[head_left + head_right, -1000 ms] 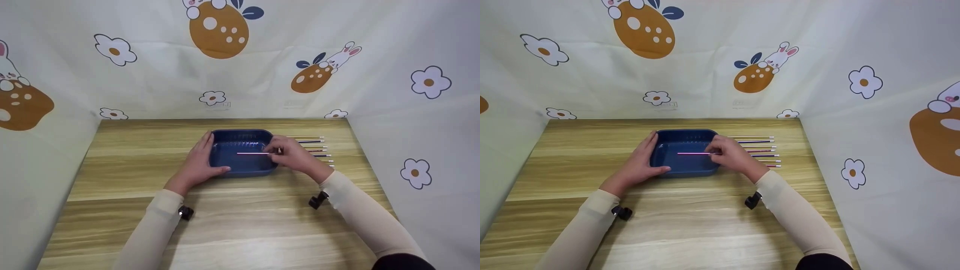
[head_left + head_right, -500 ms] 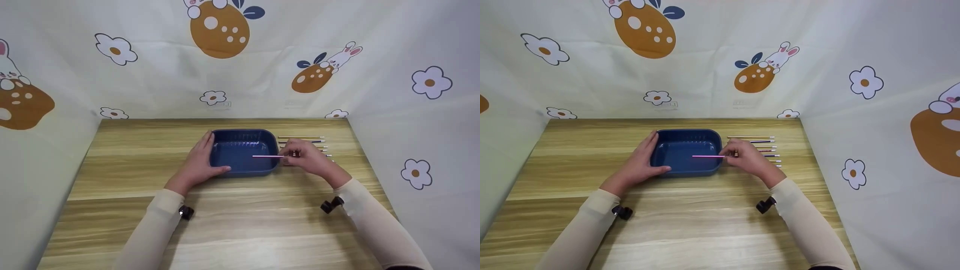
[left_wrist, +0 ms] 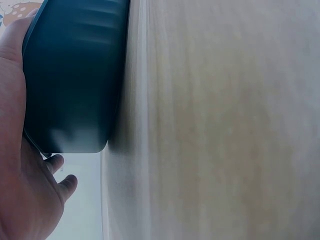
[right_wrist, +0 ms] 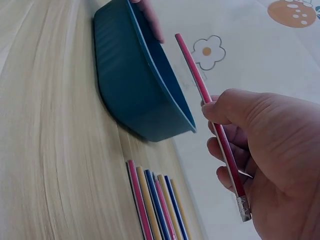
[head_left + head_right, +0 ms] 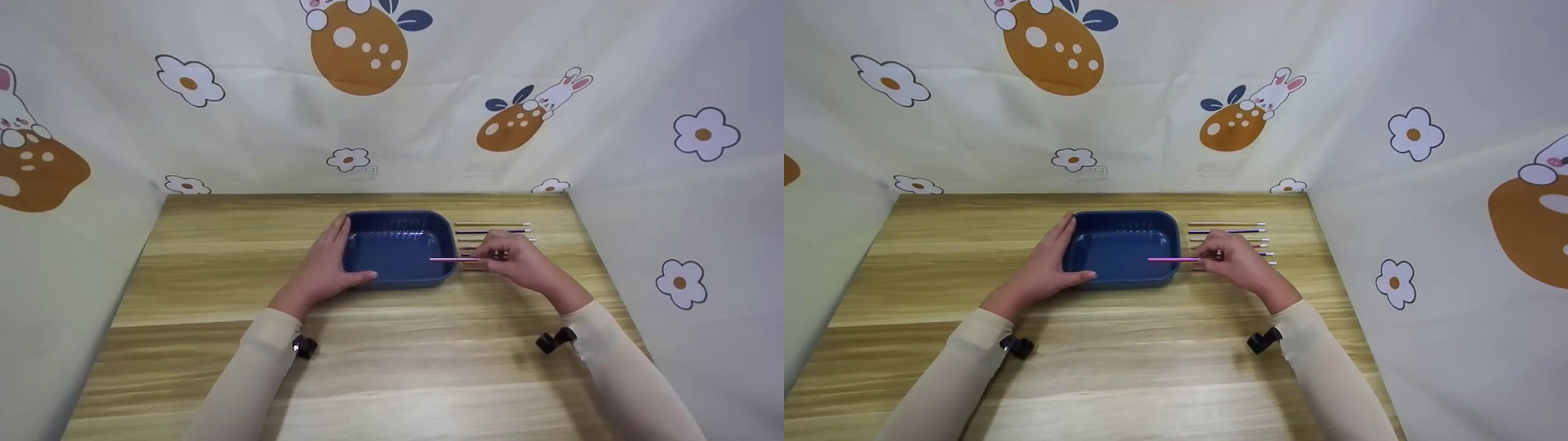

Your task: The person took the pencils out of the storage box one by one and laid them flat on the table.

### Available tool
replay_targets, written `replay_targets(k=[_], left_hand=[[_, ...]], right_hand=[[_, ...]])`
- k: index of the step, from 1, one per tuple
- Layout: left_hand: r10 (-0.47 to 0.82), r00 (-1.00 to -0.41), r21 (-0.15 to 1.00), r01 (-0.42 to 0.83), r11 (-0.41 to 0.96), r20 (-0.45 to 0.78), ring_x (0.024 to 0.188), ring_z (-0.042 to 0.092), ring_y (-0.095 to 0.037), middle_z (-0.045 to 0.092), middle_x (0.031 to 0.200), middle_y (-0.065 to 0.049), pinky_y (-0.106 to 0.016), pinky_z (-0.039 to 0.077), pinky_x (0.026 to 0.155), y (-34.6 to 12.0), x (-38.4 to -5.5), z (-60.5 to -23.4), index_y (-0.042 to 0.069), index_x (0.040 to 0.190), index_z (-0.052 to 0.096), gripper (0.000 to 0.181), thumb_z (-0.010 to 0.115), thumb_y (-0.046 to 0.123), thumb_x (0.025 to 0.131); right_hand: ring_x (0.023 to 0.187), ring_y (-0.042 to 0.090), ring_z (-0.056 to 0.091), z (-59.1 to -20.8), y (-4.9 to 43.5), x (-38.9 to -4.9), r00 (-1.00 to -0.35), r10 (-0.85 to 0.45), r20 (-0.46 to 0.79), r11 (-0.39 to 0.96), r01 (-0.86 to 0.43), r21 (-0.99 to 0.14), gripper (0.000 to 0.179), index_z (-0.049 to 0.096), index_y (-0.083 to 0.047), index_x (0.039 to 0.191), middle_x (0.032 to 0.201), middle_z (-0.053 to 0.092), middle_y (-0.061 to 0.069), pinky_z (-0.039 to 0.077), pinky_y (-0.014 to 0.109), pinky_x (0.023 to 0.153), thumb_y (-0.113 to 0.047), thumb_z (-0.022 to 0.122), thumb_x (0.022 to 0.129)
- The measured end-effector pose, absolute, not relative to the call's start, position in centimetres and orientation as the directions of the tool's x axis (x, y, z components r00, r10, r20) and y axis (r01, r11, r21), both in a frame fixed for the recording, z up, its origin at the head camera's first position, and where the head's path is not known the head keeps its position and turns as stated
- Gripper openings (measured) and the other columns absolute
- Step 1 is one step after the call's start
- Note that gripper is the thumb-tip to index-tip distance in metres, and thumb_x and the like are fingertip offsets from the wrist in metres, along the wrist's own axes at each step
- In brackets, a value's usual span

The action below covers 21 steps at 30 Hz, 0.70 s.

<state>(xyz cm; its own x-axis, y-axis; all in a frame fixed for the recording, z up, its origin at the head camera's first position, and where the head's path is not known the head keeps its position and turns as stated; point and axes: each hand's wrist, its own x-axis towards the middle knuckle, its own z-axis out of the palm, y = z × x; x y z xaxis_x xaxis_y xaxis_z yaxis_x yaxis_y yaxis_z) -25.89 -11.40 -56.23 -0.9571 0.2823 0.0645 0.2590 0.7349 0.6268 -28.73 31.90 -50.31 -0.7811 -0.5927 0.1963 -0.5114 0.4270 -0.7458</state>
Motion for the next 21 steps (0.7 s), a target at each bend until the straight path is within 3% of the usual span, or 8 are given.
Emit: replay_targets(k=[12,21], left_hand=[[0.290,-0.954,0.616,0.274,0.738,0.078,0.170,0.010,-0.036,0.008,0.186,-0.013,-0.057,0.019,0.135,-11.4,-26.1,-56.5,0.006,0.178,0.013,0.140,0.079,0.084,0.082],[0.287,-0.955,0.621,0.269,0.736,0.073,0.170,0.010,-0.036,0.007,0.186,-0.012,-0.058,0.018,0.135,-11.4,-26.0,-56.5,0.006,0.178,0.013,0.140,0.079,0.083,0.082]], right_hand=[[0.082,0.011,0.057,-50.6,33.4,-28.1,-0.795,-0.580,0.178,0.453,-0.496,-0.741,0.020,0.088,-0.009,0.107,0.096,0.074,0.009,0.048,0.024,0.067,0.006,0.081,0.096],[0.085,0.013,0.061,-50.8,35.0,-28.0,-0.798,-0.584,0.149,0.460,-0.477,-0.749,0.021,0.089,-0.014,0.108,0.097,0.076,0.007,0.050,0.023,0.070,0.002,0.081,0.098]])
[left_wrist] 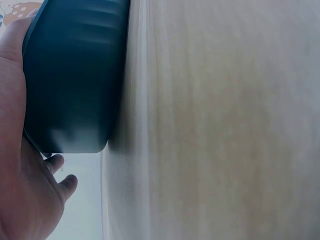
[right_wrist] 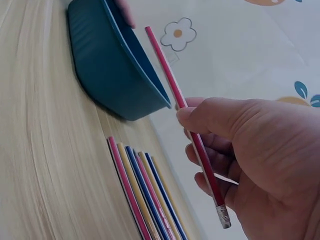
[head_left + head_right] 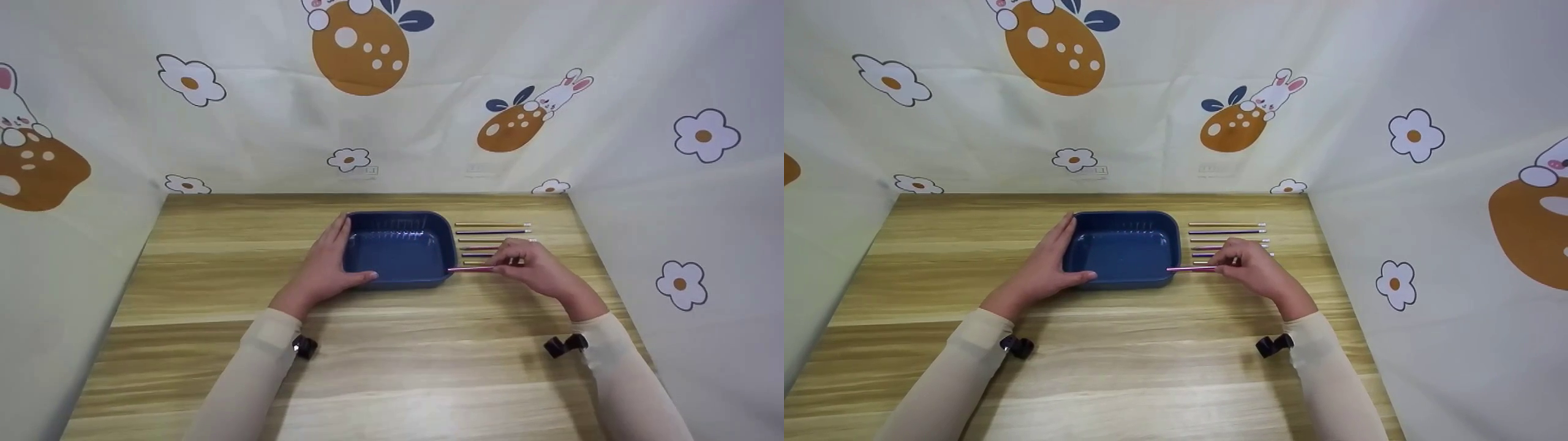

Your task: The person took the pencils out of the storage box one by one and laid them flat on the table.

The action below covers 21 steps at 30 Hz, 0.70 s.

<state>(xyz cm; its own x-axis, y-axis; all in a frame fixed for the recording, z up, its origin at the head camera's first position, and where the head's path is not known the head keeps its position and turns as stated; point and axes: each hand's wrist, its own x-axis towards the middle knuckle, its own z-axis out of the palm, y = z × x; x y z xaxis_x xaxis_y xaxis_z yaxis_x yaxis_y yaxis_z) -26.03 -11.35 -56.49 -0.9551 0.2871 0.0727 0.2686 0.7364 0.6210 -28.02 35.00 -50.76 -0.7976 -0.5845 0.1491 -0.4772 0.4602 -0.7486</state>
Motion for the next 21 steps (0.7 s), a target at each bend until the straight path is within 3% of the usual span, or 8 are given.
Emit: replay_targets(k=[6,13,21], left_hand=[[0.287,-0.955,0.619,0.271,0.738,0.075,0.170,0.010,-0.038,0.007,0.186,-0.013,-0.059,0.018,0.135,-11.4,-26.1,-56.5,0.006,0.178,0.013,0.141,0.077,0.086,0.081],[0.286,-0.956,0.621,0.265,0.738,0.069,0.170,0.011,-0.039,0.005,0.186,-0.011,-0.059,0.018,0.135,-11.4,-25.9,-56.4,0.009,0.178,0.011,0.142,0.076,0.089,0.080],[0.295,-0.954,0.614,0.267,0.743,0.057,0.170,0.010,-0.037,0.005,0.186,-0.012,-0.060,0.018,0.135,-11.5,-25.9,-56.2,0.006,0.178,0.011,0.140,0.074,0.087,0.083]], right_hand=[[0.086,0.013,0.062,-51.4,35.9,-28.0,-0.795,-0.590,0.139,0.452,-0.468,-0.759,0.022,0.088,-0.012,0.109,0.098,0.077,0.012,0.051,0.021,0.071,0.005,0.079,0.098],[0.093,0.016,0.067,-51.9,37.1,-27.6,-0.821,-0.560,0.108,0.473,-0.425,-0.772,0.020,0.088,-0.011,0.111,0.103,0.078,0.010,0.054,0.022,0.079,0.002,0.080,0.098],[0.091,0.013,0.065,-52.6,37.9,-27.5,-0.849,-0.518,0.106,0.527,-0.414,-0.743,0.018,0.089,-0.008,0.108,0.102,0.078,0.010,0.050,0.019,0.077,0.003,0.084,0.094]])
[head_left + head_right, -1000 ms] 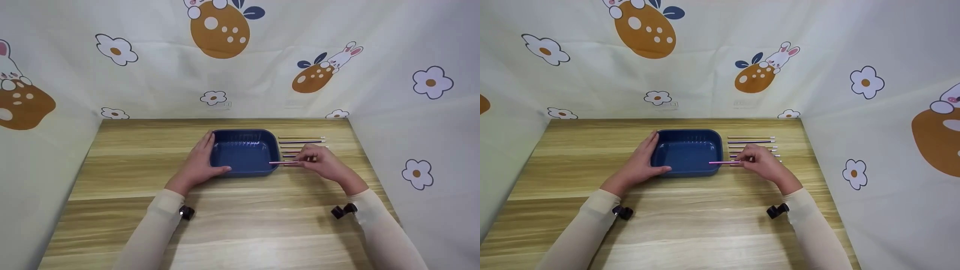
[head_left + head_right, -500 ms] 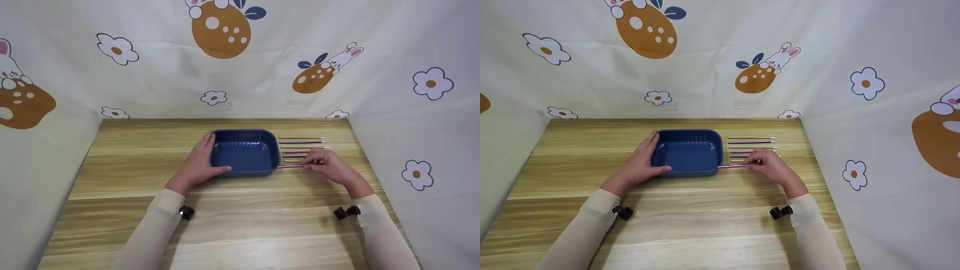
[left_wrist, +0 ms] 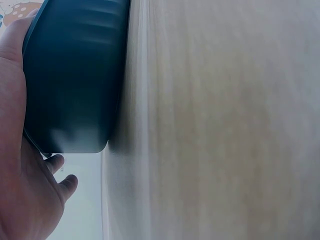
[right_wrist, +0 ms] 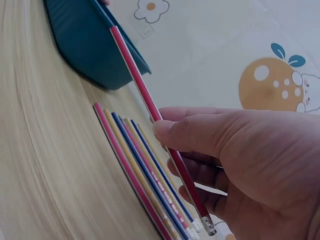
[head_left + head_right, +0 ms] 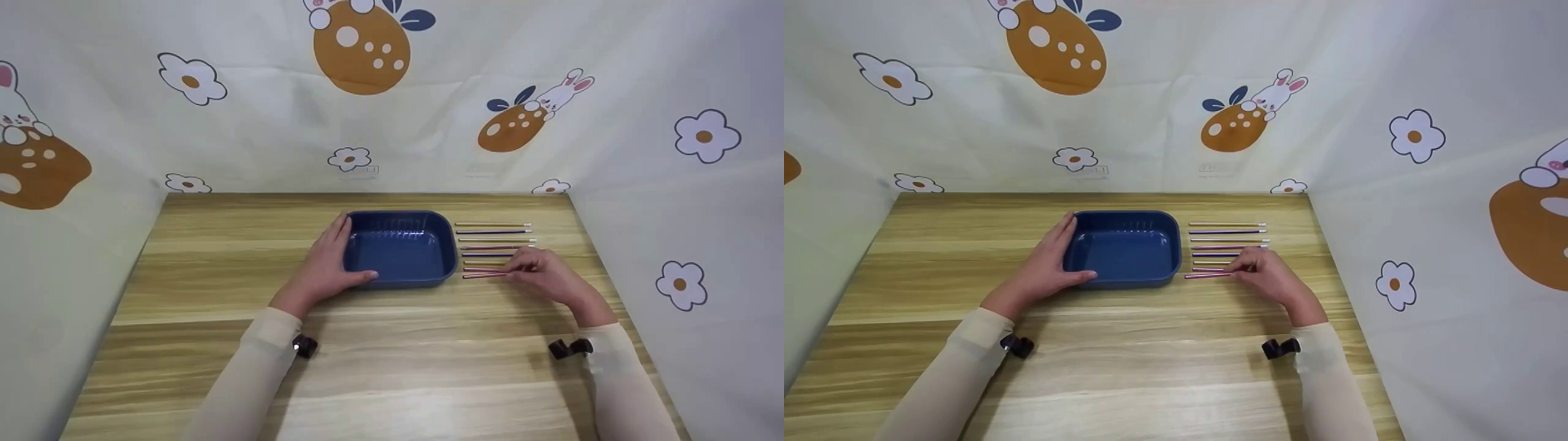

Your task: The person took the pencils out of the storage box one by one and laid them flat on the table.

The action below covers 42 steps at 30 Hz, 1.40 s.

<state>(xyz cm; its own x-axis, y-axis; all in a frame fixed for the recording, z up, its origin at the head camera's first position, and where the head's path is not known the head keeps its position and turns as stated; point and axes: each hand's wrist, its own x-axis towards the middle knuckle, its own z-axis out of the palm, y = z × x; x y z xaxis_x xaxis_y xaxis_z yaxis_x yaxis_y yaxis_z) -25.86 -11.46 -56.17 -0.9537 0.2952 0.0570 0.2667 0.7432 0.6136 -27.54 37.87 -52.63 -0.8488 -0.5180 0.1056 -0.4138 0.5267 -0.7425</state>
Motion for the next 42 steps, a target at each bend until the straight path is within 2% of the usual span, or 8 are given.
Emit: replay_targets(k=[7,16,21,26,32,42], left_hand=[[0.295,-0.954,0.614,0.268,0.742,0.060,0.169,0.011,-0.039,0.005,0.186,-0.012,-0.061,0.018,0.135,-11.4,-26.0,-56.3,0.006,0.178,0.012,0.138,0.078,0.082,0.084],[0.291,-0.955,0.617,0.267,0.741,0.063,0.169,0.011,-0.039,0.005,0.186,-0.011,-0.060,0.018,0.135,-11.4,-26.0,-56.4,0.007,0.178,0.011,0.139,0.077,0.084,0.083],[0.290,-0.955,0.626,0.264,0.734,0.062,0.169,0.010,-0.039,0.004,0.186,-0.011,-0.061,0.017,0.135,-11.4,-26.0,-56.4,0.007,0.178,0.011,0.138,0.079,0.081,0.084],[0.289,-0.955,0.625,0.262,0.735,0.062,0.169,0.011,-0.039,0.005,0.186,-0.011,-0.061,0.018,0.135,-11.4,-25.9,-56.3,0.008,0.178,0.011,0.139,0.079,0.083,0.083],[0.289,-0.955,0.631,0.264,0.729,0.065,0.169,0.011,-0.039,0.006,0.186,-0.012,-0.061,0.020,0.134,-11.3,-26.0,-56.3,0.007,0.178,0.012,0.138,0.083,0.077,0.083],[0.286,-0.956,0.632,0.261,0.730,0.064,0.170,0.010,-0.037,0.005,0.186,-0.010,-0.059,0.019,0.135,-11.4,-26.0,-56.3,0.008,0.178,0.012,0.140,0.080,0.083,0.082]], right_hand=[[0.094,0.016,0.067,-53.2,38.2,-27.5,-0.863,-0.497,0.092,0.548,-0.395,-0.738,0.017,0.089,-0.009,0.109,0.103,0.079,0.009,0.051,0.019,0.081,0.000,0.084,0.095],[0.098,0.018,0.070,-54.2,38.6,-27.7,-0.891,-0.452,0.047,0.599,-0.342,-0.724,0.018,0.089,-0.011,0.108,0.106,0.079,0.004,0.054,0.021,0.086,0.000,0.084,0.095],[0.097,0.018,0.070,-54.8,38.5,-27.7,-0.893,-0.445,0.067,0.604,-0.355,-0.713,0.016,0.088,-0.007,0.107,0.105,0.079,0.006,0.053,0.019,0.086,0.003,0.084,0.095],[0.101,0.019,0.070,-55.4,38.3,-27.6,-0.897,-0.434,0.085,0.611,-0.362,-0.704,0.015,0.089,-0.008,0.106,0.106,0.078,0.005,0.052,0.018,0.089,0.002,0.084,0.095],[0.106,0.023,0.070,-55.9,38.1,-27.6,-0.896,-0.433,0.094,0.602,-0.365,-0.710,0.014,0.088,-0.007,0.105,0.109,0.079,0.006,0.052,0.018,0.092,0.002,0.084,0.095],[0.104,0.022,0.071,-56.2,38.0,-27.5,-0.896,-0.432,0.105,0.628,-0.383,-0.678,0.015,0.089,-0.009,0.103,0.108,0.079,0.003,0.052,0.021,0.092,0.003,0.085,0.094]])
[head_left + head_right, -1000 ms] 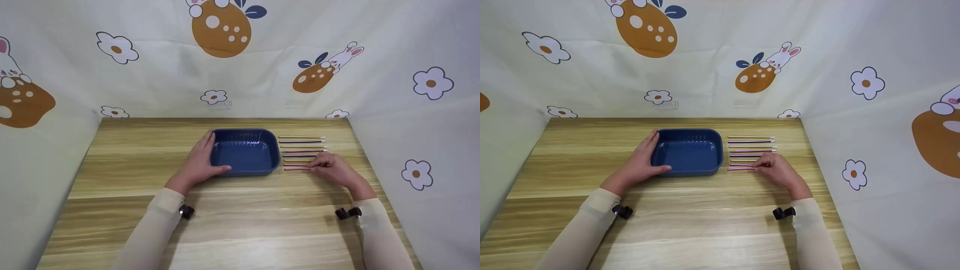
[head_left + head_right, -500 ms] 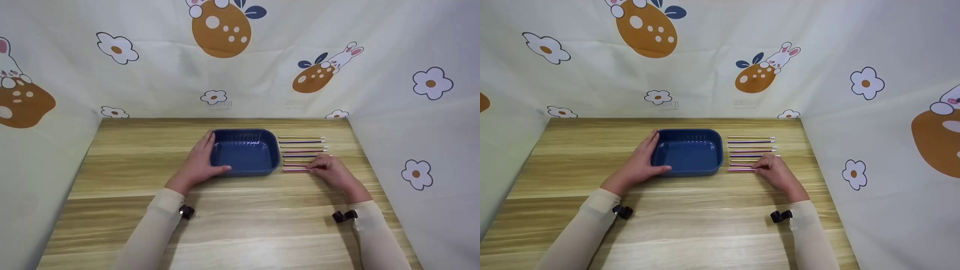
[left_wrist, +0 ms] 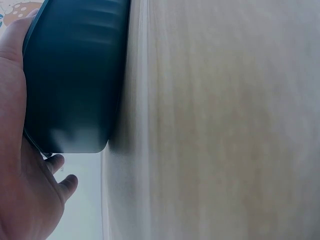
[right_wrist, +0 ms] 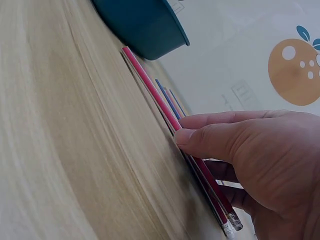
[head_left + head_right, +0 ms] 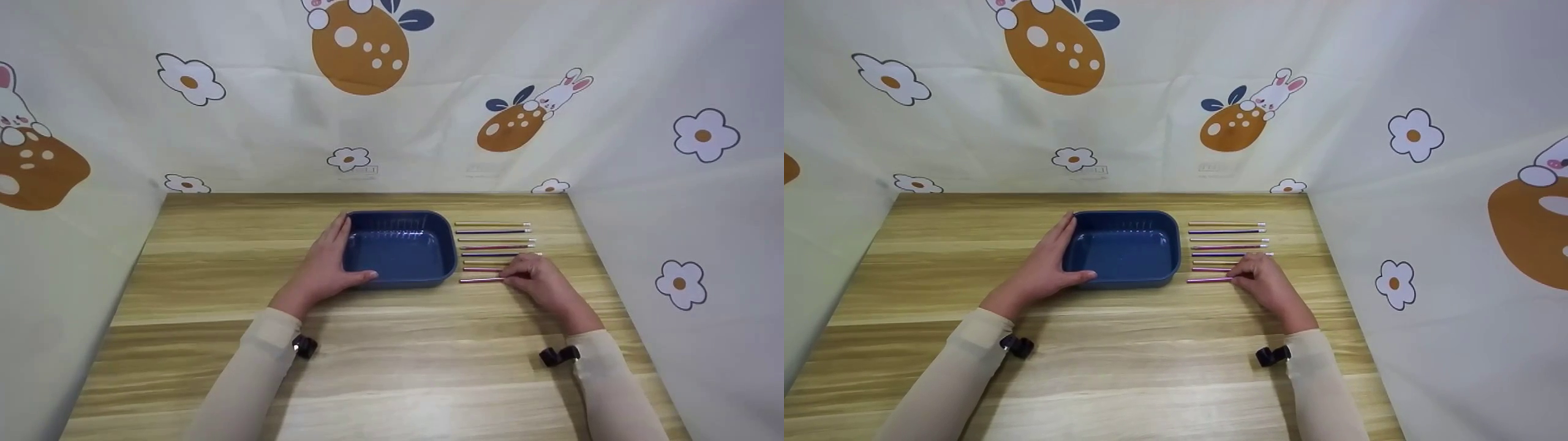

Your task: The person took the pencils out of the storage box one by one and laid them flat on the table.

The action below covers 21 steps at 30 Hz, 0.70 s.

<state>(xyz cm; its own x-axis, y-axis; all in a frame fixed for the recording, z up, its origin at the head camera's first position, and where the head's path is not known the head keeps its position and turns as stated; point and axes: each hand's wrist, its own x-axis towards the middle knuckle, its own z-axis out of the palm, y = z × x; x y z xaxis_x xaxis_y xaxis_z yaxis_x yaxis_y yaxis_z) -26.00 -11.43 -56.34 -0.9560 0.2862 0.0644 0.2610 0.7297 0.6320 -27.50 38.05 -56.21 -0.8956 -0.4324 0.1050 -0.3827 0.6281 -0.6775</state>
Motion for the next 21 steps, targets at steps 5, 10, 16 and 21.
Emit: replay_targets(k=[5,10,16,21], left_hand=[[0.288,-0.955,0.630,0.265,0.730,0.068,0.170,0.010,-0.037,0.006,0.186,-0.012,-0.058,0.019,0.135,-11.40,-25.96,-56.33,0.007,0.178,0.013,0.140,0.080,0.083,0.082],[0.288,-0.955,0.627,0.267,0.732,0.070,0.170,0.011,-0.038,0.006,0.186,-0.011,-0.059,0.019,0.135,-11.35,-25.91,-56.25,0.007,0.178,0.013,0.139,0.081,0.082,0.082],[0.292,-0.953,0.626,0.274,0.730,0.077,0.169,0.011,-0.039,0.007,0.186,-0.013,-0.059,0.019,0.135,-11.39,-25.88,-56.22,0.006,0.178,0.014,0.135,0.084,0.074,0.085],[0.299,-0.952,0.624,0.278,0.731,0.074,0.170,0.010,-0.037,0.005,0.186,-0.012,-0.057,0.018,0.135,-11.50,-25.94,-56.28,0.006,0.178,0.012,0.133,0.084,0.072,0.087]], right_hand=[[0.105,0.024,0.070,-56.48,37.93,-27.44,-0.899,-0.424,0.112,0.639,-0.385,-0.666,0.015,0.089,-0.010,0.102,0.107,0.080,0.002,0.051,0.024,0.095,0.002,0.084,0.095],[0.105,0.027,0.069,-56.72,37.88,-27.43,-0.886,-0.440,0.148,0.651,-0.429,-0.626,0.017,0.089,-0.010,0.099,0.105,0.079,0.002,0.051,0.032,0.096,0.005,0.084,0.094],[0.103,0.026,0.069,-56.77,37.78,-27.44,-0.880,-0.447,0.160,0.668,-0.448,-0.595,0.017,0.089,-0.012,0.098,0.104,0.079,0.000,0.052,0.035,0.094,0.004,0.084,0.094],[0.103,0.026,0.069,-56.87,37.78,-27.51,-0.883,-0.443,0.156,0.678,-0.444,-0.586,0.016,0.089,-0.012,0.099,0.103,0.079,-0.001,0.051,0.035,0.094,0.003,0.085,0.094]])
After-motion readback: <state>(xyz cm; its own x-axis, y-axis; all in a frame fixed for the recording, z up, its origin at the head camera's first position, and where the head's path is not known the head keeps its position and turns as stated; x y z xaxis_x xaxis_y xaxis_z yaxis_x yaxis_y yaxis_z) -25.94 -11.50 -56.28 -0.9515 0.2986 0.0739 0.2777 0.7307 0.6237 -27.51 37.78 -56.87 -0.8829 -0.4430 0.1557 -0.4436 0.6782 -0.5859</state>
